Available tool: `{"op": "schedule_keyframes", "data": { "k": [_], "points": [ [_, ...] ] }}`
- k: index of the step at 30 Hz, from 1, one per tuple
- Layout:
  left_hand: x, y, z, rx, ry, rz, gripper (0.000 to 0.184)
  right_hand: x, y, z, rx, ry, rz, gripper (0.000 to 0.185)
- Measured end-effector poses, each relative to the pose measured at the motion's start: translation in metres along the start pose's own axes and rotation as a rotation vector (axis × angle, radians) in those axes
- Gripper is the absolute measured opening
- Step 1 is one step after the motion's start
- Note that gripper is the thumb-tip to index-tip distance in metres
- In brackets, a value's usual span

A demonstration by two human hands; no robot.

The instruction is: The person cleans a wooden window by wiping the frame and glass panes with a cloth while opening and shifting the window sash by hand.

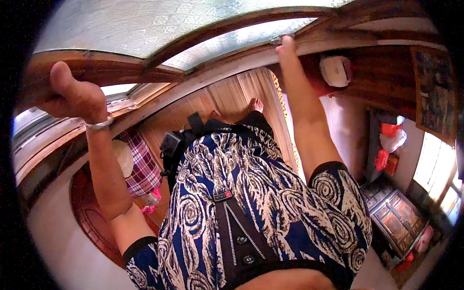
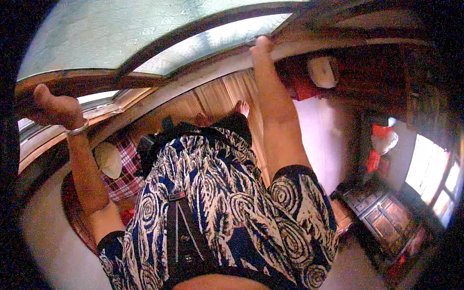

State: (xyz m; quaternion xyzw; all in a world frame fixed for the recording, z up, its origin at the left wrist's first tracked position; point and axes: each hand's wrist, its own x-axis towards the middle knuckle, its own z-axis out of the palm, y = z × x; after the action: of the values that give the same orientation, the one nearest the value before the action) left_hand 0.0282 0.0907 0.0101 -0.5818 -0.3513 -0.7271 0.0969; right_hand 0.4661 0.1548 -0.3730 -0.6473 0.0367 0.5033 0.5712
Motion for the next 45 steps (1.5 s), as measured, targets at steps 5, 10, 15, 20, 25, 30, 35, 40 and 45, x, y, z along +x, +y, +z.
{"op": "schedule_keyframes", "data": {
  "k": [5, 10, 15, 20, 25, 30, 35, 40, 45],
  "points": [
    [-0.004, 0.004, 0.005, -0.061, 0.022, -0.053, 0.05, -0.151, 0.083, 0.073, -0.324, 0.067, -0.125, 0.013],
    [-0.007, 0.0, 0.009, -0.012, -0.002, -0.018, 0.042, -0.192, 0.144, 0.114, -0.259, -0.299, 0.193, 0.021],
    [-0.011, 0.006, 0.019, -0.003, 0.079, 0.005, 0.029, -0.219, 0.102, 0.109, -0.086, -0.334, 0.309, 0.009],
    [-0.01, 0.004, 0.021, -0.12, 0.071, -0.033, 0.032, -0.069, 0.033, 0.034, -0.006, -0.178, 0.098, 0.009],
    [-0.011, 0.006, 0.019, -0.041, 0.102, -0.005, 0.032, -0.015, -0.018, -0.009, 0.051, -0.056, 0.036, 0.006],
    [-0.008, 0.002, 0.016, 0.018, 0.094, 0.047, 0.028, -0.049, 0.016, 0.022, 0.071, -0.062, -0.035, 0.005],
    [-0.009, -0.001, 0.005, -0.096, 0.027, -0.061, 0.038, -0.195, 0.067, 0.093, -0.196, -0.169, -0.028, 0.006],
    [-0.01, -0.008, 0.001, -0.069, 0.001, -0.016, 0.033, -0.201, 0.073, 0.099, -0.054, -0.42, 0.203, 0.007],
    [-0.013, 0.007, 0.013, -0.002, 0.075, -0.067, 0.035, -0.153, -0.02, 0.043, -0.092, -0.319, -0.002, 0.011]
  ]
}}
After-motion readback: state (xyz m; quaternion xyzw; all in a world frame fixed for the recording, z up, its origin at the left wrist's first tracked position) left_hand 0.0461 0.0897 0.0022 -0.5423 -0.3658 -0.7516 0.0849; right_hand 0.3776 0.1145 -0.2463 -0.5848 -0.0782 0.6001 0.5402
